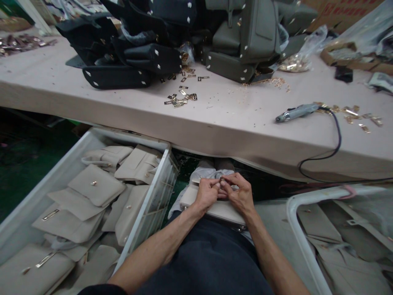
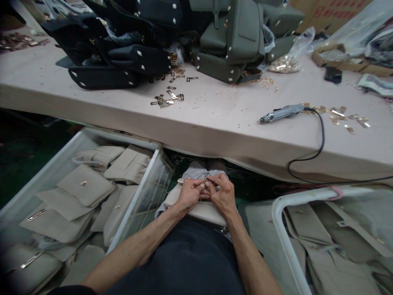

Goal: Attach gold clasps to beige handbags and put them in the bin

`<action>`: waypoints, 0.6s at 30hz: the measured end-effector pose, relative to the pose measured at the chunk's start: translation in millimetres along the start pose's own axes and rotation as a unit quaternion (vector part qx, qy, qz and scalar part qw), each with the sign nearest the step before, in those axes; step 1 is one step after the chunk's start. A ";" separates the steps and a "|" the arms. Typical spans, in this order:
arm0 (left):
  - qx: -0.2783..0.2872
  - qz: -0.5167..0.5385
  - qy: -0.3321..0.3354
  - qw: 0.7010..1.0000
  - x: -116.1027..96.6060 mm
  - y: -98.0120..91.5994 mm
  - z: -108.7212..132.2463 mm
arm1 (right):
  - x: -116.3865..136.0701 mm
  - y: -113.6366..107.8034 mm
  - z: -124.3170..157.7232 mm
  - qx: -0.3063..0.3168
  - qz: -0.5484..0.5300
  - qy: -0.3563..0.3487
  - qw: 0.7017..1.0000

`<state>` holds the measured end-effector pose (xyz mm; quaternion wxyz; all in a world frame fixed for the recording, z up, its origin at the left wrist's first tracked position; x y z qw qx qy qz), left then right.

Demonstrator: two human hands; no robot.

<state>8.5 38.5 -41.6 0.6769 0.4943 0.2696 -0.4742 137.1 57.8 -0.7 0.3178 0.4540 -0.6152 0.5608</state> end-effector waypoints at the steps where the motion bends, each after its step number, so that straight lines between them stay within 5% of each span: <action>1: -0.003 -0.007 -0.001 1.000 -0.4 -0.6 0.1 | -1.2 0.0 -1.3 0.021 -0.008 0.008 1.000; 6: -0.012 -0.018 -0.004 1.000 0.8 -3.4 -0.6 | -9.9 1.6 -8.7 0.152 -0.043 0.031 0.987; 11: -0.063 0.002 -0.010 0.998 2.1 -7.6 -1.3 | -16.8 -0.4 -16.9 0.206 -0.053 0.040 0.976; 18: -0.033 -0.035 -0.017 0.999 -2.7 -2.4 0.1 | -16.5 -7.1 -34.3 0.308 -0.094 0.083 0.943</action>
Point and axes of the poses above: each hand's wrist, its own z-axis away from the middle knuckle, its own y-axis out of the palm, x = y × z, the point moved 5 cm from there along -z, towards the middle knuckle, and after that the axes turned 5 degrees about y, right-handed, at the moved point
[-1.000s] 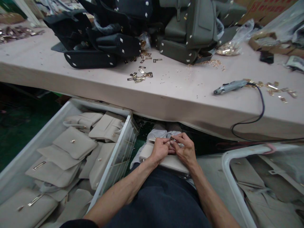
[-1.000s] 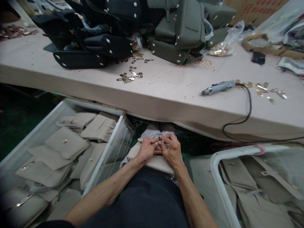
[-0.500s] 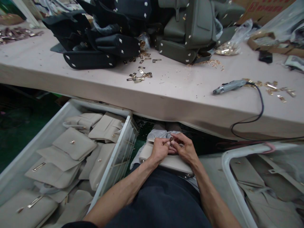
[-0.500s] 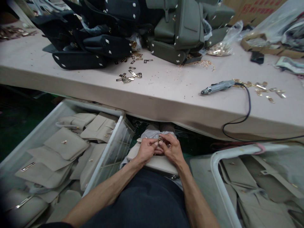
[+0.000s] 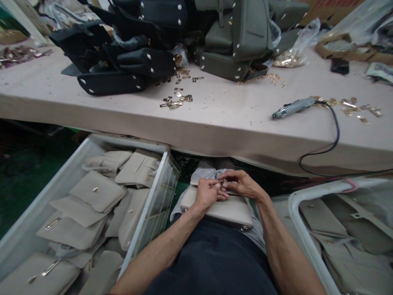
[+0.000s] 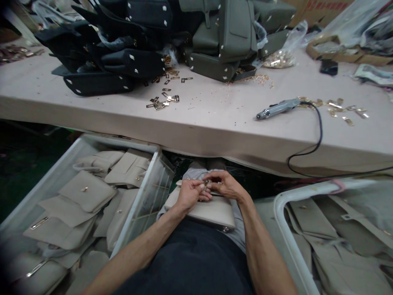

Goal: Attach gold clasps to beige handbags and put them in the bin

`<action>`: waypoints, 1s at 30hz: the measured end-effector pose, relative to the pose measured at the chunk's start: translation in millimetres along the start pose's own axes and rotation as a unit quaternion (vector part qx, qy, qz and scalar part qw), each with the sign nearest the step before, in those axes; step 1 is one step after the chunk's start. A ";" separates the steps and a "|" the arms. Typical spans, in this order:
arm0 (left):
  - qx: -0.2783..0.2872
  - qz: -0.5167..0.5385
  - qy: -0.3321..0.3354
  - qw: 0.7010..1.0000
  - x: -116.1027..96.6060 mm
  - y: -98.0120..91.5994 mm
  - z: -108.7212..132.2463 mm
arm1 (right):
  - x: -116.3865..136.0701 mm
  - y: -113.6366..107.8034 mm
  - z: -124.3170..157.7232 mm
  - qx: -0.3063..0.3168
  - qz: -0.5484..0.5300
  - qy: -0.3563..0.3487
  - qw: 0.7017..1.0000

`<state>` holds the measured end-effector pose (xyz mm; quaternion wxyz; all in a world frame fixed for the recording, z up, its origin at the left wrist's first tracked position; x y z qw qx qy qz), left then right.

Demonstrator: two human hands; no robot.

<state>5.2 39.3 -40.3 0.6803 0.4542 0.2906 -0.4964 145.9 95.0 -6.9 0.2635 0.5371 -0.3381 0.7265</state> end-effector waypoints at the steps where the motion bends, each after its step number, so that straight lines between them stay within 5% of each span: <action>1: 0.003 -0.002 0.000 1.000 -1.4 0.4 0.8 | -0.1 -2.0 -1.4 0.012 -0.008 0.007 1.000; 7: 0.045 -0.092 0.057 0.993 -17.2 7.5 12.6 | -4.0 -6.6 -6.7 0.020 -0.123 0.030 0.992; 14: 0.039 -0.259 0.159 0.952 -25.7 15.9 21.6 | -11.9 -8.6 -6.5 0.022 -0.180 0.022 0.983; 21: 0.036 -0.399 0.237 0.885 -28.9 25.6 19.3 | -19.7 -11.8 -5.4 -0.005 -0.207 0.000 0.978; 30: 0.039 -0.530 0.245 0.811 -25.0 38.5 15.0 | -25.4 -11.2 -2.7 -0.031 -0.227 -0.035 0.973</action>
Point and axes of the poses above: each hand's wrist, its own z-axis away from the middle knuckle, its own y-axis out of the palm, x = y × z, the point moved 5 cm from there along -z, towards the middle knuckle, and after that the axes turned 5 degrees about y, right-handed, at the moved point
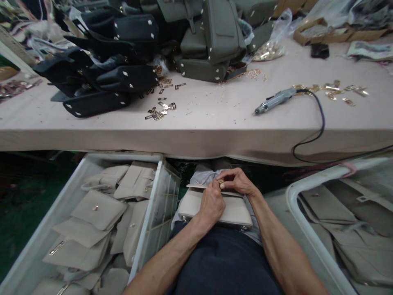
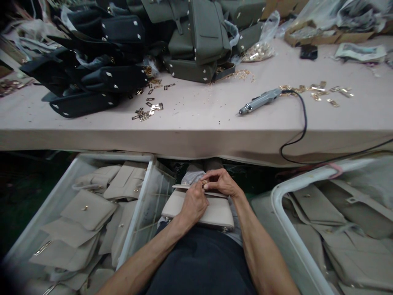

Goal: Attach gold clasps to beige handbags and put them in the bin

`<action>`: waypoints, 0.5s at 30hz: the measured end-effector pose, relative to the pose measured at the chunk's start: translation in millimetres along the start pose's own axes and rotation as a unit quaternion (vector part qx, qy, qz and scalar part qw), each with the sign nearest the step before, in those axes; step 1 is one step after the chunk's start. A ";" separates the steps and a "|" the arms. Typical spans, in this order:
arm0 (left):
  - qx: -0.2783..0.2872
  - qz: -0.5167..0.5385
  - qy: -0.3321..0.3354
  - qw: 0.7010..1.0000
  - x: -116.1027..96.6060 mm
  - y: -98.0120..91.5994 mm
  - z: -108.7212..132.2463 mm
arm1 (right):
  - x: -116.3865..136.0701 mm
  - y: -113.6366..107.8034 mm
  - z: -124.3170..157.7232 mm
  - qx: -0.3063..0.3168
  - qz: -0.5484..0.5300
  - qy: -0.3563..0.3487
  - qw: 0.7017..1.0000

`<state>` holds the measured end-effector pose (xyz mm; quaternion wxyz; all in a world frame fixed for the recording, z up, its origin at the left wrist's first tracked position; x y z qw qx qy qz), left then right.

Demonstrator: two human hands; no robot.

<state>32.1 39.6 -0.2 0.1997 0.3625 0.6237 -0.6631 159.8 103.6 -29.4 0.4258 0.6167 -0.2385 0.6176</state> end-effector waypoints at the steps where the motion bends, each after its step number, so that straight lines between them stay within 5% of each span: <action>1: 0.008 -0.025 -0.001 1.000 -0.8 1.4 -0.4 | -0.5 -0.7 0.9 -0.005 0.002 -0.002 1.000; 7: 0.033 -0.110 -0.018 0.993 -0.8 5.0 0.2 | -3.1 -3.1 5.1 -0.053 0.034 -0.007 0.998; 15: -0.018 -0.035 0.032 0.999 2.2 -0.2 -2.5 | -7.3 -2.3 5.0 -0.049 0.027 -0.014 0.998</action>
Point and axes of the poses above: each hand's wrist, its own z-axis away from the middle knuckle, its own y-axis out of the palm, x = y × z, the point moved 5 cm from there along -z, towards the middle knuckle, and after that the axes turned 5 degrees about y, right-handed, at the moved point
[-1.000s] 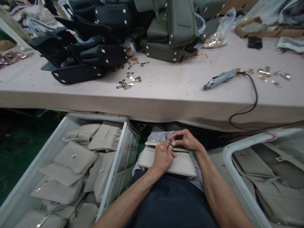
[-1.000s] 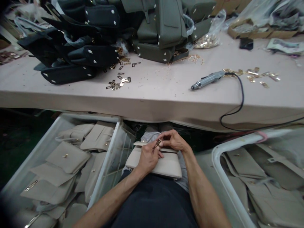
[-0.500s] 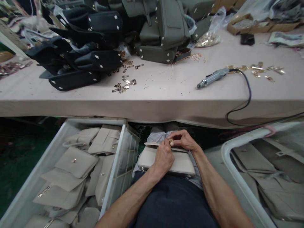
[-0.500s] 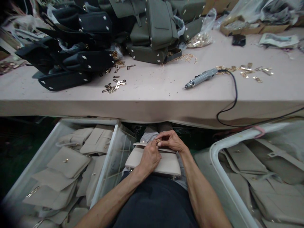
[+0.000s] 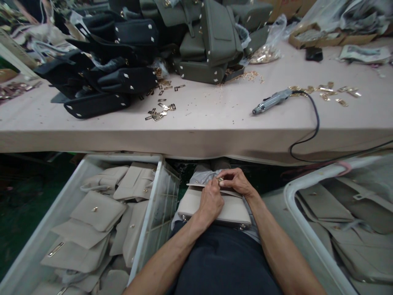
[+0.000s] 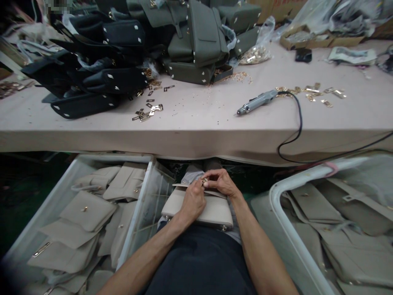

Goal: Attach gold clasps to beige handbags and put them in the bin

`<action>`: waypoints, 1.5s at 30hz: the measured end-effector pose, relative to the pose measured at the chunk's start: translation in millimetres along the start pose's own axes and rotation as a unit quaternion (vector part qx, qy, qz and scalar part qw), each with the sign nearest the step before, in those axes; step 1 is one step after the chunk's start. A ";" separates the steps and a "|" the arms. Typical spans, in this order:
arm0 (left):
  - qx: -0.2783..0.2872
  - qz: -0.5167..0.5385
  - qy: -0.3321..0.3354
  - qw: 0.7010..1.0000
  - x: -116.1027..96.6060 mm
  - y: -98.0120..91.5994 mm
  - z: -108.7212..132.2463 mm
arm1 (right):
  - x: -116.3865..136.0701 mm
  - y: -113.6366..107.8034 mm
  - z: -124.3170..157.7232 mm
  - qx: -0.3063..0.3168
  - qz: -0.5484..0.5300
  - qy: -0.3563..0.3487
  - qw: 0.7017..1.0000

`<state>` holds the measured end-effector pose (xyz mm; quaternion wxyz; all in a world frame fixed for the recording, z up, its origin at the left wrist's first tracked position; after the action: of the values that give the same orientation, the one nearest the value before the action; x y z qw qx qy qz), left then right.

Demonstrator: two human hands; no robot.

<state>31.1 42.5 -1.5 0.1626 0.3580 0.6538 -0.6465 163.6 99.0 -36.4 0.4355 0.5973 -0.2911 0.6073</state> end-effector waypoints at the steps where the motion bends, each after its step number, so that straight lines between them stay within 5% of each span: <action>1: 0.000 0.003 0.000 1.000 0.8 -0.2 -0.3 | -0.7 -0.4 0.1 0.002 -0.005 0.001 1.000; 10: 0.018 -0.012 -0.032 0.999 3.3 2.0 -0.4 | 8.5 6.4 -0.9 -0.002 0.026 0.013 1.000; 13: 0.005 0.083 -0.039 0.996 7.9 -1.9 -2.1 | 6.7 5.0 -1.3 -0.015 0.045 0.008 0.999; 15: 0.043 0.230 -0.079 0.969 15.1 -1.2 -1.7 | 2.7 2.9 -0.6 -0.022 0.048 0.010 0.999; 18: 0.111 0.438 -0.161 0.877 24.0 1.8 3.1 | -4.0 1.0 1.3 -0.029 0.046 0.024 0.998; 21: 0.104 0.505 -0.186 0.836 29.2 -1.8 5.6 | -7.4 2.5 2.0 -0.023 0.040 0.037 0.998; 45: 0.041 0.503 -0.275 0.818 40.0 4.0 3.5 | -12.5 6.8 -1.0 0.029 -0.035 0.057 0.997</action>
<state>5.4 49.1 -31.8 0.6233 0.4512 0.2834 -0.5724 156.0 94.6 -47.7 0.4550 0.5840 -0.2269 0.6329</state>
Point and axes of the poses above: each hand's wrist, its own z-axis away from the middle knuckle, its own y-axis out of the palm, x = y × z, the point moved 5 cm from there along -z, towards the middle knuckle, and after that the axes turned 5 degrees about y, right-handed, at the moved point
